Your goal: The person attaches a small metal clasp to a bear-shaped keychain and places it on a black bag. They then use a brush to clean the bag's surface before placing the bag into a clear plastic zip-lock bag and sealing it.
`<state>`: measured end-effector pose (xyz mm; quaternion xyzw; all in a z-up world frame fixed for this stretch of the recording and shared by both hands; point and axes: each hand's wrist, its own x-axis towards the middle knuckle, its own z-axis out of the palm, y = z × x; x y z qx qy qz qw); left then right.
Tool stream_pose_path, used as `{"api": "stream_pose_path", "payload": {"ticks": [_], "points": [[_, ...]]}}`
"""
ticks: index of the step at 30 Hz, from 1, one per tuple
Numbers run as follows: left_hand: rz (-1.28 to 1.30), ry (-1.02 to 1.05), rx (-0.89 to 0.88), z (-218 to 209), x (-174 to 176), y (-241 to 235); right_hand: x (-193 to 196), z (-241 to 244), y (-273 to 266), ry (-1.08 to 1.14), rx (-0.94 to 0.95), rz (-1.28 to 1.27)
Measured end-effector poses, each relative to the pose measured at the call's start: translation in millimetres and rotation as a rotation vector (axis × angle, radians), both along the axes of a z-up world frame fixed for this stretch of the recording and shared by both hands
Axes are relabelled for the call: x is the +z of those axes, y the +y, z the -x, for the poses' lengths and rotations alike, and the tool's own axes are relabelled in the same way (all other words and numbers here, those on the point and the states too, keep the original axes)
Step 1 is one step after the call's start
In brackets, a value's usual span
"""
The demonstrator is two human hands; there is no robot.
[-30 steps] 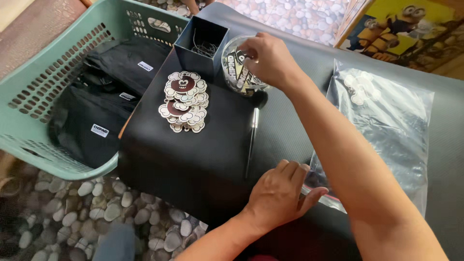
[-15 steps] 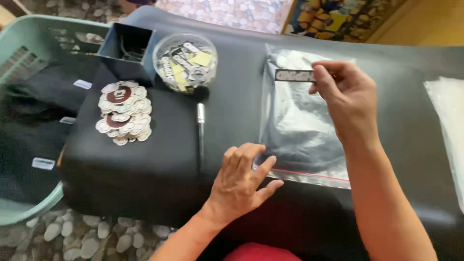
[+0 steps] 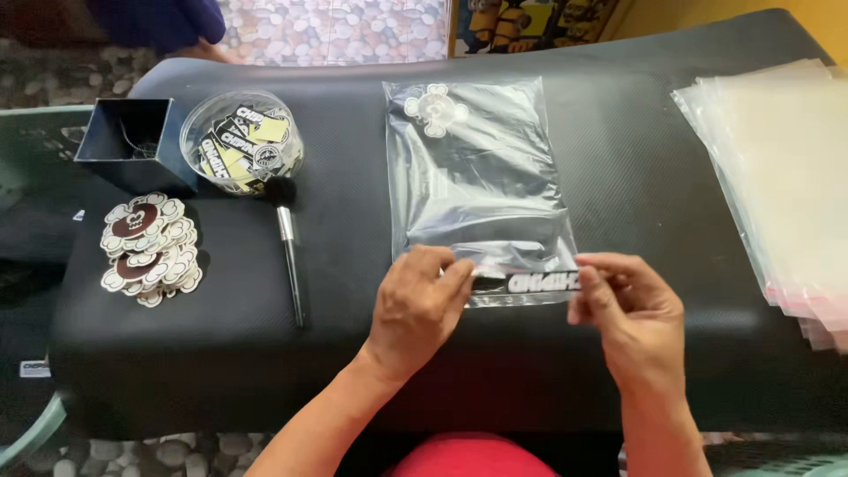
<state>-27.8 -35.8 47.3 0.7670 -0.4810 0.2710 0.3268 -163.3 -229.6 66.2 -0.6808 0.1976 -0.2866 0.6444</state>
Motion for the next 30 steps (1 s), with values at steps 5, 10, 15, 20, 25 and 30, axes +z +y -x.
{"api": "stream_pose_path", "payload": {"ticks": [5, 10, 15, 20, 25, 30], "points": [[0.087, 0.048, 0.039, -3.3, 21.2, -13.9, -0.7, -0.8, 26.5, 0.031, 0.074, 0.025], [0.124, 0.074, 0.047, -6.7, 31.6, -17.2, -14.8, -7.2, 40.7, 0.024, 0.069, 0.039], [0.084, 0.050, 0.046, -5.0, 34.1, -16.3, -20.1, -22.3, 59.8, -0.085, 0.106, 0.265], [0.091, 0.022, 0.060, -6.5, 24.8, -14.1, -43.4, -44.0, 46.1, -0.039, 0.014, 0.623], [0.104, -0.063, 0.082, -6.1, 13.4, -12.5, -33.1, -50.7, 47.2, 0.078, -0.061, 1.020], [0.064, -0.095, 0.013, 1.4, 18.7, -9.2, -10.1, -57.9, 52.9, 0.416, -0.025, 1.126]]}}
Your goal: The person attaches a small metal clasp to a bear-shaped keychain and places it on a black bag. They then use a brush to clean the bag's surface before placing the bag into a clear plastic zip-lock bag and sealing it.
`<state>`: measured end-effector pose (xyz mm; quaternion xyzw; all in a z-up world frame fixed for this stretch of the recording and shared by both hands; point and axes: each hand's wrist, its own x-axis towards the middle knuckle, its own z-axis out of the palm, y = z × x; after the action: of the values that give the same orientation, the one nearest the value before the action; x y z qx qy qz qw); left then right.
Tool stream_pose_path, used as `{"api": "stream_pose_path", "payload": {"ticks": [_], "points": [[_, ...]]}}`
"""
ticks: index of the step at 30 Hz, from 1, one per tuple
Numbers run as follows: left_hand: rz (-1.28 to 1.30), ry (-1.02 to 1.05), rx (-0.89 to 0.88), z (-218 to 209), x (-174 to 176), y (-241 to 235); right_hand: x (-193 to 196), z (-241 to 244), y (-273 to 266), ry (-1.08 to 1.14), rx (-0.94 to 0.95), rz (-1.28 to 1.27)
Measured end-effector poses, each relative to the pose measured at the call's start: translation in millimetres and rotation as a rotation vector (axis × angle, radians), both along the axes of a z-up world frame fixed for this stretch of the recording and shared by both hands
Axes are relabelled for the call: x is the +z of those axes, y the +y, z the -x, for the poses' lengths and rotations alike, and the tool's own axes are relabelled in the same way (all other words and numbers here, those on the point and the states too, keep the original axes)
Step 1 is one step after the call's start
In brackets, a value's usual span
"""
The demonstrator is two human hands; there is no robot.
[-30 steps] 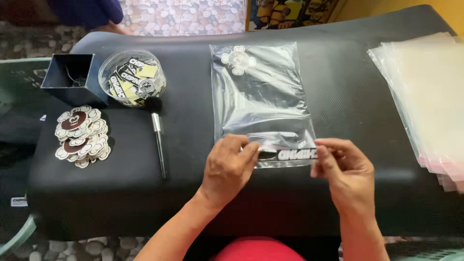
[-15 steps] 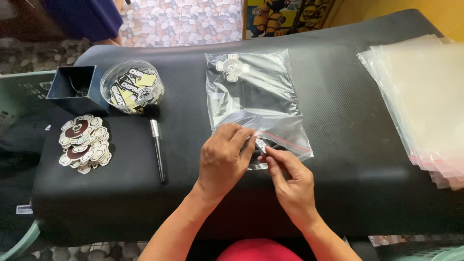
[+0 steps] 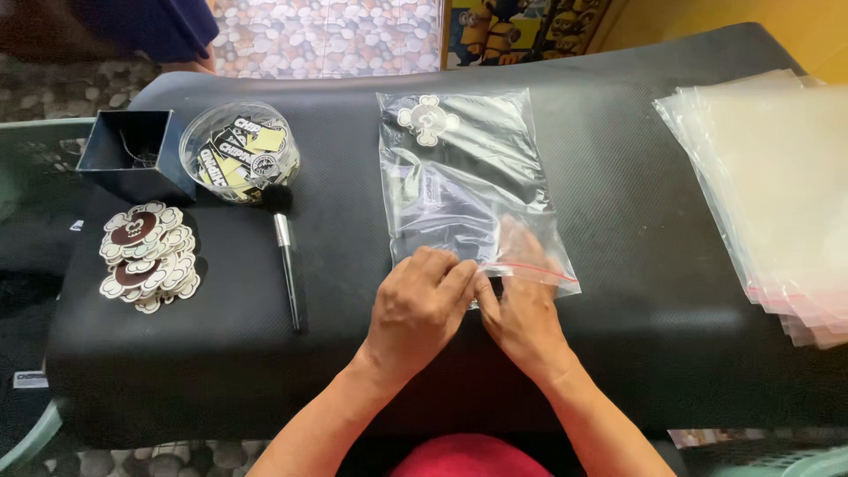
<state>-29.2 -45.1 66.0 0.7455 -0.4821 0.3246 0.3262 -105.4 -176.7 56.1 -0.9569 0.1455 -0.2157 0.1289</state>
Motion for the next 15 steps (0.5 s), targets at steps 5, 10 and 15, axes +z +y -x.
{"api": "stream_pose_path", "payload": {"ticks": [5, 10, 15], "points": [[-0.016, -0.026, 0.008, 3.0, -5.6, 6.9, -47.5, 1.6, -18.0, -0.113, 0.052, 0.174], [-0.024, -0.031, -0.023, 1.8, -13.0, 12.1, -31.1, 28.3, 3.6, -0.087, 0.071, 0.092], [-0.067, -0.065, -0.086, -1.2, -23.7, 17.2, -0.5, 56.9, 5.4, -0.142, 0.133, 0.105]]}}
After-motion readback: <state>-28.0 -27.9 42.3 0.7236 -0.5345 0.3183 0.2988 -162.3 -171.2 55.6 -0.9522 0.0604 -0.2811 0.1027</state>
